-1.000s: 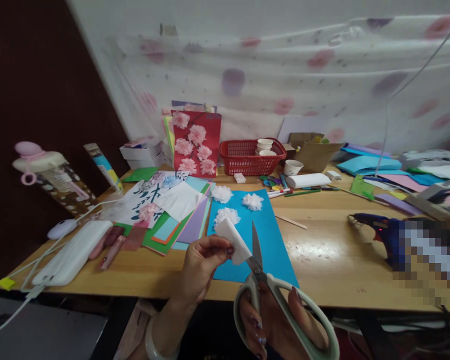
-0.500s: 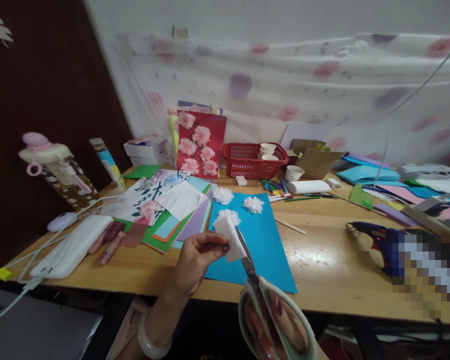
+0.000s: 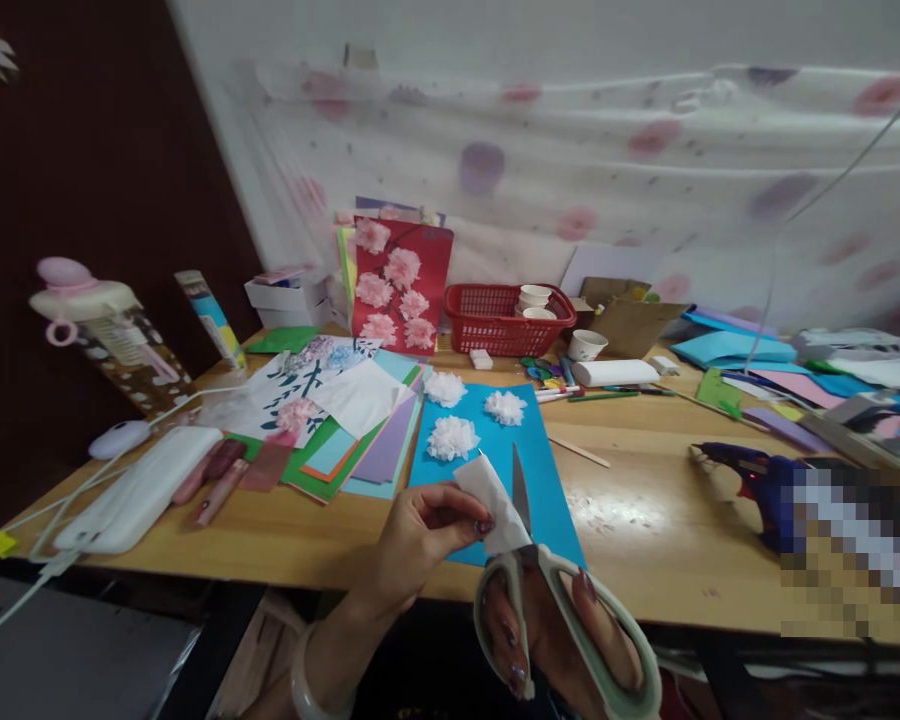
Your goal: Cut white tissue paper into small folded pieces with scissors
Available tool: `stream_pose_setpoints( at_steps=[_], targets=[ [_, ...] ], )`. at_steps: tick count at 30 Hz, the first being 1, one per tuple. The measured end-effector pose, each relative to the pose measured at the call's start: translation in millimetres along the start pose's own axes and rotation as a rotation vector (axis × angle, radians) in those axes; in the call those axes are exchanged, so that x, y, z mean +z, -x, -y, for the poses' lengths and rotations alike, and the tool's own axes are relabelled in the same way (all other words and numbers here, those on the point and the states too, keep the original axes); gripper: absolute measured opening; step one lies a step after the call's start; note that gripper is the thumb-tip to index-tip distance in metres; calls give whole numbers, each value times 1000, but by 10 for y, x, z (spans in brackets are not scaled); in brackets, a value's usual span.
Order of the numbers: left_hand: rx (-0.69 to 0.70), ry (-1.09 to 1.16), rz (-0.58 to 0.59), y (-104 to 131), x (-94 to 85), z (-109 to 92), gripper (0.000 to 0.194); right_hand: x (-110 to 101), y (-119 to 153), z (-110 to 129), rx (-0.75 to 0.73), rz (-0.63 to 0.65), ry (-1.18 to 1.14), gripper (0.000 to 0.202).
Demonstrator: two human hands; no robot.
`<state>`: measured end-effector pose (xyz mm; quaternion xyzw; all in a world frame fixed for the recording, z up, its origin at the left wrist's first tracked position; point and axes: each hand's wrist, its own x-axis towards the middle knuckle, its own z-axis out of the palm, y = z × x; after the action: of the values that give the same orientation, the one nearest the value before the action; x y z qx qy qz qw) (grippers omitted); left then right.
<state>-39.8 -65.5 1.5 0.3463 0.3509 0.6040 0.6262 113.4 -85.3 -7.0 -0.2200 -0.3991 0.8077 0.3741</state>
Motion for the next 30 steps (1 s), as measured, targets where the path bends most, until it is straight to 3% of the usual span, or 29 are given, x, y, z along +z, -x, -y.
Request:
stream_pose_setpoints(
  at_steps=[4,9,11,12,14,17,19,21,24,27,30],
  targets=[
    [18,12,-2,-24,-29,0,13,-22,1,-38,92,-21,54,67],
    [45,-25,-19,-49,-94,-28,12,-132,-56,-91,254,-5,104,65],
    [53,-27,-38,-48,-112,-40,12,-172,-64,-56,252,-23,121,62],
    [60,-31,-48,-46,-119,-48,12,-197,-53,-14,187,-85,150,61],
    [94,-72,-58,-42,-131,-64,10,-283,8,124,-37,-335,335,55],
    [197,-239,-60,-48,-147,-71,8,-546,178,424,-319,-870,1004,39],
    [267,-359,-64,-61,-157,-46,11,-780,297,609,-289,-1095,1443,38],
    [304,-428,-68,-75,-165,2,15,-1000,391,730,-188,-1131,1654,39],
    [287,-479,-60,-90,-175,78,18,-1227,480,791,-81,-1094,1675,39],
    [232,-538,-60,-98,-177,113,18,-1327,543,793,-83,-1043,1642,38],
    [181,-605,-72,-97,-166,107,17,-1294,583,801,-101,-1034,1642,38]
  ],
)
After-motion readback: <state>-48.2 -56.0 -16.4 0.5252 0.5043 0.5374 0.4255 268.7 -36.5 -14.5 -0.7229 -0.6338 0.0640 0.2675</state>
